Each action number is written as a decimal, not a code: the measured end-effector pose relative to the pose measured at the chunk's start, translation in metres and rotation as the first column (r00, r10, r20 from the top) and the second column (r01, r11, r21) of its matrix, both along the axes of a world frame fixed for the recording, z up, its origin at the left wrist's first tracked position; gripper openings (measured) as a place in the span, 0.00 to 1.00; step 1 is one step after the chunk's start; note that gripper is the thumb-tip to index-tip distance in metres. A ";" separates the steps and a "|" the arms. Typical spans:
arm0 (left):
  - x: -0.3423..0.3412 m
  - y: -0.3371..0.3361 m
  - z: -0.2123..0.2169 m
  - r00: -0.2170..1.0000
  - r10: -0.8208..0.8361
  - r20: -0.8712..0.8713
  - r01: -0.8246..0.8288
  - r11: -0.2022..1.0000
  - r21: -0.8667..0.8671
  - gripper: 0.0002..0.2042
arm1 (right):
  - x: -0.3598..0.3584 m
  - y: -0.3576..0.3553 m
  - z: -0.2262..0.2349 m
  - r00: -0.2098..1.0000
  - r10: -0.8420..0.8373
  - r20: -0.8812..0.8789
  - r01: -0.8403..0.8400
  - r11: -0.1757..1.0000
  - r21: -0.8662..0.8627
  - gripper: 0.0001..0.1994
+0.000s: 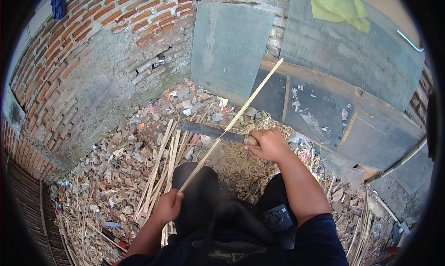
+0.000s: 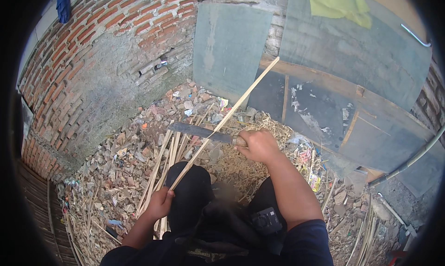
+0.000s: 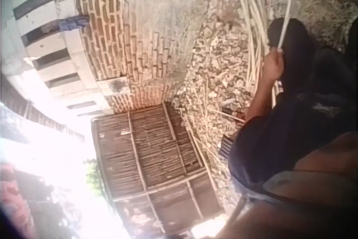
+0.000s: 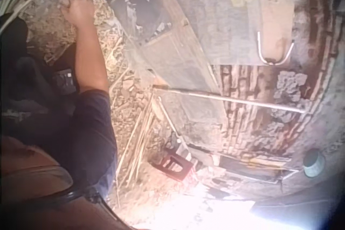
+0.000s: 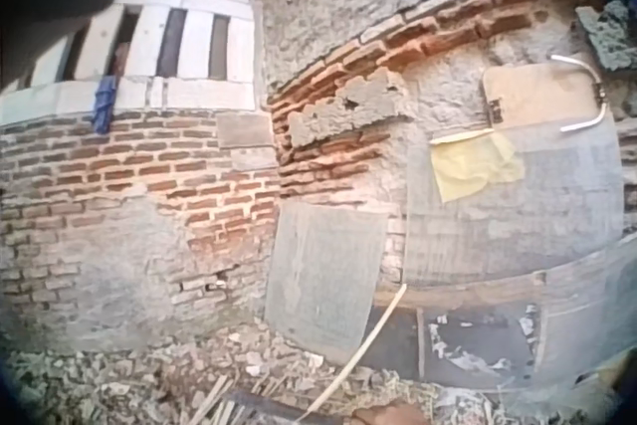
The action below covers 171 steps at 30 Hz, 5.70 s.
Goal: The person holds a wooden stick and shaves along its length using a knife.
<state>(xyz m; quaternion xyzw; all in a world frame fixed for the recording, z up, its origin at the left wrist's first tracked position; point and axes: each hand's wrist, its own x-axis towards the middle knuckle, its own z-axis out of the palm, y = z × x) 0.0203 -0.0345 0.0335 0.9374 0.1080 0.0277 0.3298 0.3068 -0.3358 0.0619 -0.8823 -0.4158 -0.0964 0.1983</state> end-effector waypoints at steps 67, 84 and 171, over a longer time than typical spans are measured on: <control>-0.061 0.019 -0.005 0.996 0.011 0.089 -0.018 0.997 0.070 0.18 | -0.005 -0.015 0.014 0.973 -0.077 0.220 0.075 0.997 0.015 0.27; -0.088 0.028 -0.005 0.995 0.103 0.018 -0.103 0.995 0.012 0.17 | 0.040 -0.058 -0.005 0.797 -0.496 -0.344 0.581 0.785 0.215 0.30; -0.062 0.019 -0.049 0.998 0.024 -0.050 -0.023 1.000 0.011 0.17 | -0.011 0.002 0.010 0.980 -0.077 -0.186 0.040 0.980 -0.196 0.27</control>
